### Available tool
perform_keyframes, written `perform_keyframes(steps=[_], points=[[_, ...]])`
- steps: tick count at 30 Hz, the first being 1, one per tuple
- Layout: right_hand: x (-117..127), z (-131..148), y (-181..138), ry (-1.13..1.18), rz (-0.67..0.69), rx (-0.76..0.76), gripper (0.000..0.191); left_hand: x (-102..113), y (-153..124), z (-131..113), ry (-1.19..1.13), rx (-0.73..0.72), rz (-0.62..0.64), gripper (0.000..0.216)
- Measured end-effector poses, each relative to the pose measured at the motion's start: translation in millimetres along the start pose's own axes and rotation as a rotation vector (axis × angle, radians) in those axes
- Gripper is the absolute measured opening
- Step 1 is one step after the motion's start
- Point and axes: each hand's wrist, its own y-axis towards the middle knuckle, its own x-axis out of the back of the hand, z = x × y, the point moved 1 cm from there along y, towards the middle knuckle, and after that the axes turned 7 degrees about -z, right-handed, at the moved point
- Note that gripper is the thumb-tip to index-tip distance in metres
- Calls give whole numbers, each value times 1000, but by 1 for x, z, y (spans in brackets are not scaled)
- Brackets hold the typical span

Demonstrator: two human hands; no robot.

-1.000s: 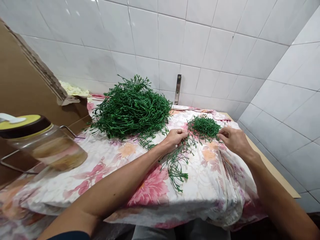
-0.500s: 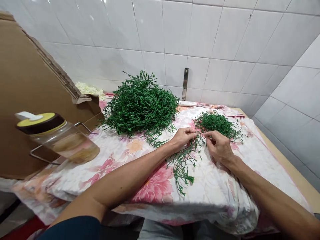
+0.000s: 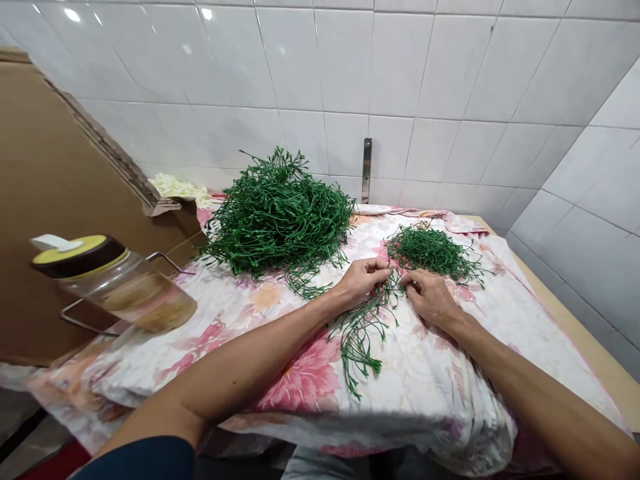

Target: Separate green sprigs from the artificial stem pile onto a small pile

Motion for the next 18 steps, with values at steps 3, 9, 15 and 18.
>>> perform_keyframes(steps=[3,9,15,18], points=[[3,4,1,28,-56,-19,22,0,0,-1,-11,13,-8,38],[12,12,1,175,-186,-167,20,1,-3,-6,-32,17,-19,42],[13,14,0,325,-169,-192,29,-4,-14,-21,41,-97,-30,39],[11,15,0,362,-128,-167,32,-9,-18,-22,54,-122,-15,32]])
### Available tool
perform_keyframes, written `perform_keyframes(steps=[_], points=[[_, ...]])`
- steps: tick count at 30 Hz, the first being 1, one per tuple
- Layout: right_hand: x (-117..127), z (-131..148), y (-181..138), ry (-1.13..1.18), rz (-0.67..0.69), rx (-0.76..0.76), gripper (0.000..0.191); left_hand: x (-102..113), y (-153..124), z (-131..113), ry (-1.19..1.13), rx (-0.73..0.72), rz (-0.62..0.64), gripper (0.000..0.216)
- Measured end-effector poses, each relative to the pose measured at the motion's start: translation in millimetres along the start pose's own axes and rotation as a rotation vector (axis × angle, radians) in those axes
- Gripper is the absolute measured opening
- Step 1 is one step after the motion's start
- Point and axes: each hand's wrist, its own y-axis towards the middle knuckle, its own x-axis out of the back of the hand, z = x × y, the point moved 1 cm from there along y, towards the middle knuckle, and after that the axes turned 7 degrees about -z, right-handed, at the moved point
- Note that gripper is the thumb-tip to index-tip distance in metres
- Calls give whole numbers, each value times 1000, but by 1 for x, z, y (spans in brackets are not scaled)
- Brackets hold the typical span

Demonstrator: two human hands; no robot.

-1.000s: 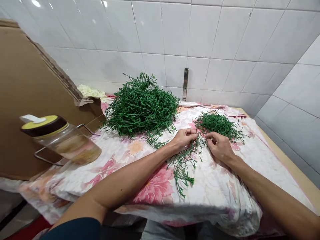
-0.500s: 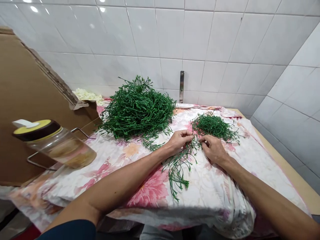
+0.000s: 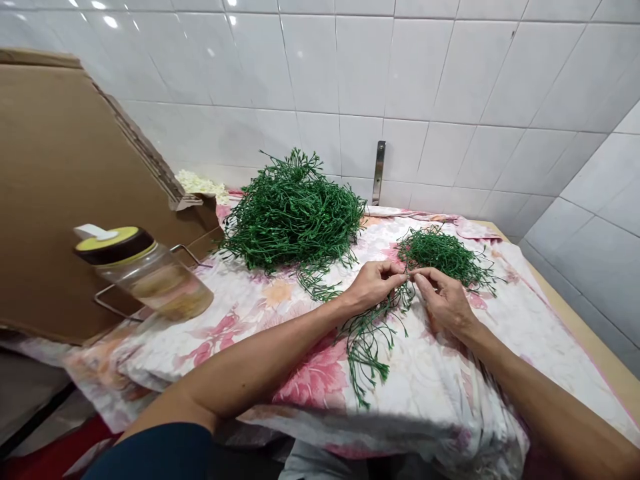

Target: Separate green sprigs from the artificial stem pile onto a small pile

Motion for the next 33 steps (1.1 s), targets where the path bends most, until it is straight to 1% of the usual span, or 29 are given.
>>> perform_keyframes(steps=[4,9,13,17,21,25,33], points=[[-3,-2,-1,-1,37,-18,30,-4,-1,9,47,-53,-27,25],[-3,-2,0,48,36,-105,35,-7,-1,20,149,-126,-70,16],[-2,2,0,142,52,-258,42,-8,-6,18,213,-182,-69,18],[-2,3,-1,291,92,-424,45,-8,-8,13,231,-200,-65,21],[-3,3,-1,391,104,-502,44,-8,-3,15,144,-155,-35,20],[-4,3,1,412,96,-504,45,-7,3,17,9,-65,10,24],[-5,8,3,477,124,-541,46,0,1,10,-5,59,60,32]])
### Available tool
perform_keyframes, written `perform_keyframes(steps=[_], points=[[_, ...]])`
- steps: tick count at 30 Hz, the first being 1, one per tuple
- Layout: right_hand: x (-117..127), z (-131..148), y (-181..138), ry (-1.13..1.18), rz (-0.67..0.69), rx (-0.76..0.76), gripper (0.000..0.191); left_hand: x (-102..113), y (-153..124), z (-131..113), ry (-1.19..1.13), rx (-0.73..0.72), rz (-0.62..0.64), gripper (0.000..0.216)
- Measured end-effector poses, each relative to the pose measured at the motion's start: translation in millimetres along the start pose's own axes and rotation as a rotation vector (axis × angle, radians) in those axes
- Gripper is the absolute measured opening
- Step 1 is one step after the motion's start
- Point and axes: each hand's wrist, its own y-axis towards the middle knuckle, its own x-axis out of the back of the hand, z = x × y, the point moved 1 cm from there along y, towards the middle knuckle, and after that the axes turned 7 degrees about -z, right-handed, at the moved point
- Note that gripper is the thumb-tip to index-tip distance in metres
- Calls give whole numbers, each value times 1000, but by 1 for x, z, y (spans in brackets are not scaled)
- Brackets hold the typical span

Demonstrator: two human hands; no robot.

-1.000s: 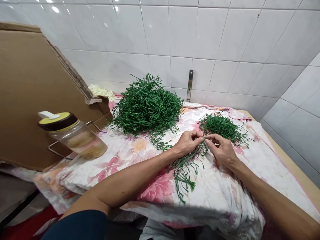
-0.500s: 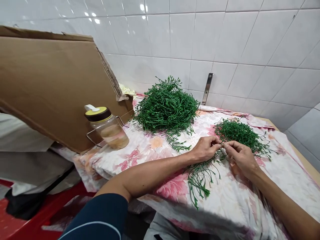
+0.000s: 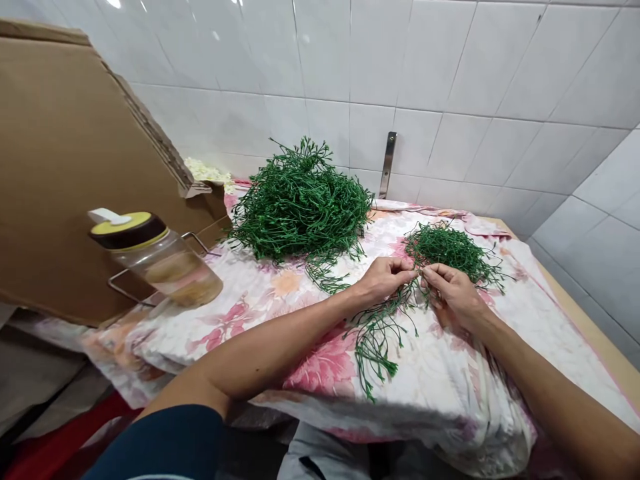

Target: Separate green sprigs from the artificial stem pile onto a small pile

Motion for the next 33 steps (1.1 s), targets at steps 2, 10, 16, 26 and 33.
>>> perform_keyframes(steps=[2,10,16,26,33], points=[[1,0,0,-50,-21,31,45,0,0,0,11,-3,0,32],[1,-4,-5,-444,-88,457,36,-4,2,6,47,-98,-88,24],[-2,-1,-10,-567,-91,528,27,-4,-1,3,95,-91,-72,25],[-1,-8,-10,-928,17,868,40,-2,6,15,130,-161,-97,21],[-2,-9,-10,-1021,24,900,35,2,10,17,127,-92,-77,27]])
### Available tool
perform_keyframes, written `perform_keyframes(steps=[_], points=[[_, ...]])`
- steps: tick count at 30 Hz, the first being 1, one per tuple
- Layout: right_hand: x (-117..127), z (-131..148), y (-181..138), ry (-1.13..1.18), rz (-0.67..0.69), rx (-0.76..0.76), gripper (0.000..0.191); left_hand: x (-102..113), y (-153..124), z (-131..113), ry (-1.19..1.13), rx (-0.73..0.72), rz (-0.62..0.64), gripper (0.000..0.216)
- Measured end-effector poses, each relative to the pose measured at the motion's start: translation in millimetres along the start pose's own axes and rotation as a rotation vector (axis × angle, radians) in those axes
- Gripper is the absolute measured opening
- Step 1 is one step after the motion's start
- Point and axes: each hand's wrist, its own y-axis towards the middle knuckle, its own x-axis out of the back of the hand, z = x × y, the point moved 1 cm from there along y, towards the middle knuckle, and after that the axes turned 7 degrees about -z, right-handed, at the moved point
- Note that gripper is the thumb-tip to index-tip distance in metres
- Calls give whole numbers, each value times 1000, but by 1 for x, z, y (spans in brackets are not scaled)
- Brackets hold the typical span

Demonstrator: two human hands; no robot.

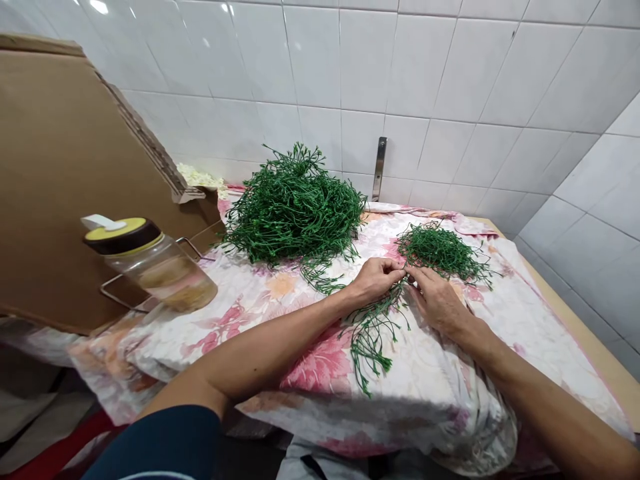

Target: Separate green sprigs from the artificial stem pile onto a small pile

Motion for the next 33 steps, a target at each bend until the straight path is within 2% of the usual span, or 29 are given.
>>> perform_keyframes(steps=[6,13,17,24,33], points=[[1,-2,0,58,14,-33,36,2,-1,-9,-13,14,15,28],[7,3,2,81,-128,-148,27,1,-5,-14,-17,25,-2,31],[12,6,4,41,-129,-138,16,0,-5,-12,-26,44,-10,29],[12,7,4,20,-99,-105,22,1,-6,-16,-22,43,-37,30],[10,6,3,39,-104,-107,27,3,-8,-17,-43,143,0,35]])
